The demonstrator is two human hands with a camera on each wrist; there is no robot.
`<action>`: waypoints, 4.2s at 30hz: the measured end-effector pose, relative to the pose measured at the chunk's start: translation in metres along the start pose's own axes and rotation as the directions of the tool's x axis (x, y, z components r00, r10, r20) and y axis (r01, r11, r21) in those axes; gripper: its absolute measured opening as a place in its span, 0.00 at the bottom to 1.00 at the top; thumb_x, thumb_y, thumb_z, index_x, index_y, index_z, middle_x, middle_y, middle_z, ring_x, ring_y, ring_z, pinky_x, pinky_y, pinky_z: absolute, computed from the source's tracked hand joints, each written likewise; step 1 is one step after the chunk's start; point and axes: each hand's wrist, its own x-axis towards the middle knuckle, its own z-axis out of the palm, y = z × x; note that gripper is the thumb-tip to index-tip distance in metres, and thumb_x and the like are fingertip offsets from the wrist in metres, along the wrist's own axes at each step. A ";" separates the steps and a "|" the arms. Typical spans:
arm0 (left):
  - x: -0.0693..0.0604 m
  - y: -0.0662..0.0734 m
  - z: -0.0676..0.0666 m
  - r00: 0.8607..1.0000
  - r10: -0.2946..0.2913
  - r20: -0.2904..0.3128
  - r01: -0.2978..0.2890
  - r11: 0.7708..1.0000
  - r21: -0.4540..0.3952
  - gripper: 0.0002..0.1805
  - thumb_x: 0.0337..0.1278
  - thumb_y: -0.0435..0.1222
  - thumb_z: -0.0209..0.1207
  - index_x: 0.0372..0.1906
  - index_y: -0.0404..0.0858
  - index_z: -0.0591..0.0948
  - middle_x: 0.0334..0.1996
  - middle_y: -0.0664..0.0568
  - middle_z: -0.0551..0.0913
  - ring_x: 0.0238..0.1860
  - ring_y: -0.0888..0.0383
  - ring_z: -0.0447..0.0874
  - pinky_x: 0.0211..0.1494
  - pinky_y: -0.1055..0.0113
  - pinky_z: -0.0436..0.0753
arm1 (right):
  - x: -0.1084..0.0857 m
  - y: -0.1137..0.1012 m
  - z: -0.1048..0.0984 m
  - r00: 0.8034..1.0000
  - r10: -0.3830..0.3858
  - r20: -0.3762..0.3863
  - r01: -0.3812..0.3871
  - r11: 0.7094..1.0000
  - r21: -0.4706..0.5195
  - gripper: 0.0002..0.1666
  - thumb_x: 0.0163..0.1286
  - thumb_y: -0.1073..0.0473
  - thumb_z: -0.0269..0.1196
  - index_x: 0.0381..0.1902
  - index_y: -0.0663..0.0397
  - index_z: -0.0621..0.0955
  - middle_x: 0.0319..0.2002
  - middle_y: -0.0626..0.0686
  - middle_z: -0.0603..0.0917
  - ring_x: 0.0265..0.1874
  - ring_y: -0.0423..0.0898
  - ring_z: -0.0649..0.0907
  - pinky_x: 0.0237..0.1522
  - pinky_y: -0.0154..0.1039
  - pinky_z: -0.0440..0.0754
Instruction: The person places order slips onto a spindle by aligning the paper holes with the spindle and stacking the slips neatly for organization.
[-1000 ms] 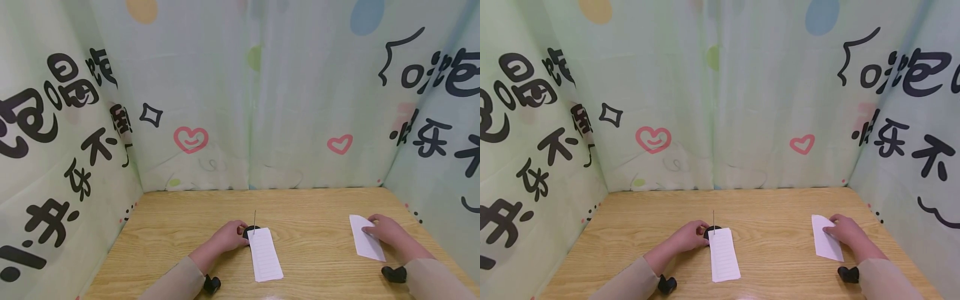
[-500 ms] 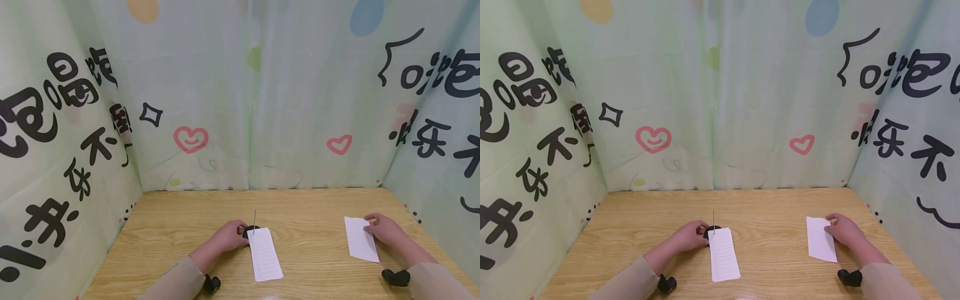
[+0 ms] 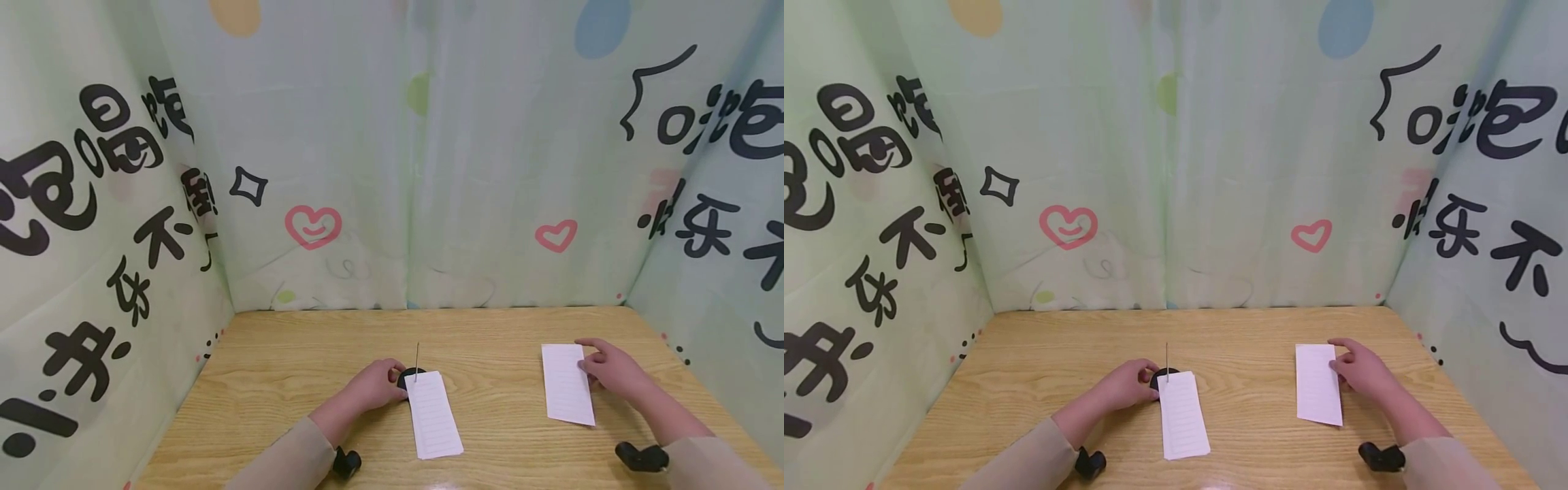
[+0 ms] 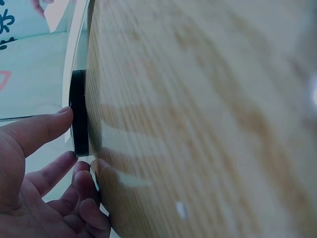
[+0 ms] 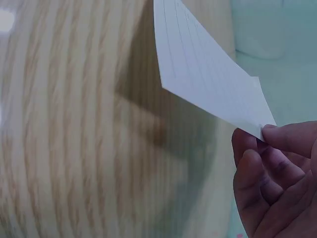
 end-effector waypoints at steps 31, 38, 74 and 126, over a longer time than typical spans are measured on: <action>0.000 -0.001 0.001 1.000 -0.009 0.000 0.009 1.000 -0.019 0.23 0.52 0.37 0.72 0.54 0.40 0.80 0.41 0.49 0.78 0.42 0.51 0.75 0.53 0.50 0.76 | -0.008 -0.091 0.057 0.986 -0.149 0.075 0.112 0.923 0.368 0.33 0.74 0.63 0.59 0.73 0.57 0.62 0.39 0.58 0.79 0.31 0.51 0.78 0.29 0.44 0.81; 0.000 0.000 0.000 1.000 -0.003 0.002 0.003 1.000 -0.026 0.23 0.52 0.36 0.72 0.54 0.39 0.80 0.42 0.48 0.78 0.42 0.51 0.75 0.53 0.50 0.76 | -0.009 -0.109 0.077 0.982 -0.174 0.076 0.131 0.912 0.388 0.31 0.72 0.65 0.60 0.71 0.56 0.66 0.37 0.57 0.80 0.29 0.51 0.78 0.28 0.43 0.81; 0.001 -0.001 -0.005 0.996 -0.030 -0.086 0.024 0.997 -0.073 0.16 0.67 0.46 0.60 0.53 0.42 0.80 0.40 0.53 0.79 0.38 0.55 0.75 0.44 0.56 0.77 | -0.004 -0.171 0.106 0.963 -0.257 0.081 0.188 0.855 0.483 0.30 0.73 0.65 0.59 0.70 0.54 0.68 0.38 0.57 0.81 0.30 0.51 0.80 0.29 0.43 0.81; -0.011 0.056 -0.024 0.972 0.018 -0.236 -0.097 0.941 -0.325 0.11 0.68 0.46 0.59 0.46 0.45 0.83 0.41 0.54 0.79 0.40 0.54 0.75 0.40 0.61 0.78 | -0.002 -0.184 0.120 0.959 -0.269 0.084 0.195 0.847 0.494 0.28 0.72 0.67 0.59 0.69 0.52 0.70 0.38 0.57 0.81 0.27 0.50 0.79 0.29 0.46 0.81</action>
